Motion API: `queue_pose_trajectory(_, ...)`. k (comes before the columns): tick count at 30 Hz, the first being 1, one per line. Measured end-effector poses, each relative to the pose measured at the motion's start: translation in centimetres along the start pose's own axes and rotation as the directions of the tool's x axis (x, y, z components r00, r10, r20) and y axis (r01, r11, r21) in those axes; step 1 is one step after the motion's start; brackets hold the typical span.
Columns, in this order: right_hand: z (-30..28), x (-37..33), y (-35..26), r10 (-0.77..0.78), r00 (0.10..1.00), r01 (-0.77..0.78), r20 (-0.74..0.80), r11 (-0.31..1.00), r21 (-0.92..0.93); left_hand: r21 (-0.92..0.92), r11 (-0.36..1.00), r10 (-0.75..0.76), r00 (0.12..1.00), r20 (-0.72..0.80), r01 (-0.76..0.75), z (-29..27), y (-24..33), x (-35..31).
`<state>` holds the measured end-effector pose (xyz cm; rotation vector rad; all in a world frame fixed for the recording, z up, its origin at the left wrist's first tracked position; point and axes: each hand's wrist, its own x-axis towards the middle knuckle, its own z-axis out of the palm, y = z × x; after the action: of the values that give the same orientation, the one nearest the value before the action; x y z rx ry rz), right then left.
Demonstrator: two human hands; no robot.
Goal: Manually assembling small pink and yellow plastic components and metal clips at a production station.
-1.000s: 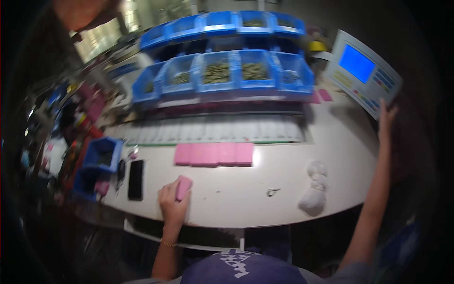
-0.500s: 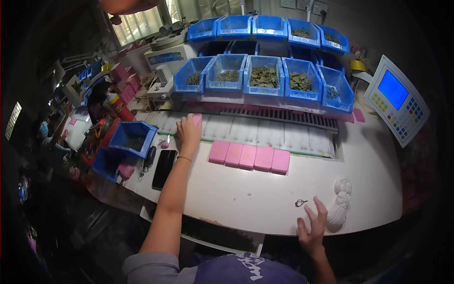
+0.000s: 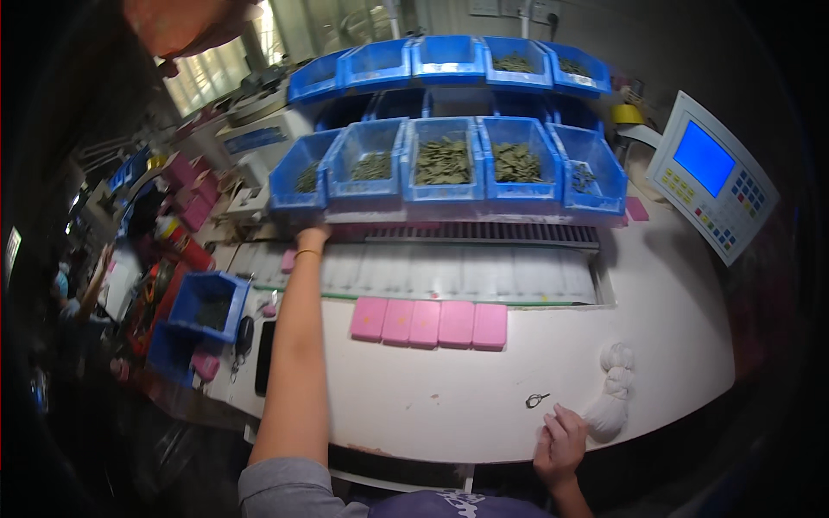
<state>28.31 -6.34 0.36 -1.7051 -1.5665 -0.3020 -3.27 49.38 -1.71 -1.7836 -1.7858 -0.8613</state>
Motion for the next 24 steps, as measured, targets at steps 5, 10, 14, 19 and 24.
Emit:
queue_pose_trajectory(5, -0.1, 0.8, -0.6, 0.006, 0.999, -0.006, 0.039, 1.000, -0.004, -0.106, 0.983, 0.160, 0.983, 0.090, -0.150, 0.5, 0.7, 0.0)
queue_pose_trajectory(10, -0.3, 1.0, -0.4, 0.009, 0.999, -0.010, 0.052, 1.000, 0.017, -0.173, 0.948, 0.295, 0.941, 0.165, -0.267, -0.4, 1.5, 0.0)
queue_pose_trajectory(14, -0.1, 0.7, -0.1, -0.020, 1.000, 0.020, 0.024, 1.000, -0.005, -0.213, 0.915, 0.385, 0.899, 0.210, -0.342, -2.2, 2.6, -0.1)
queue_pose_trajectory(19, -0.3, 0.5, 0.1, -0.011, 0.999, 0.011, 0.034, 1.000, 0.000, -0.658, 0.753, 0.500, 0.657, 0.564, -0.007, -13.9, 17.1, -5.0)
queue_pose_trajectory(24, -0.4, 0.6, -0.2, -0.005, 0.998, 0.004, 0.057, 1.000, 0.015, -0.863, 0.405, 0.768, 0.624, 0.143, -0.301, -11.5, 25.6, -8.0)
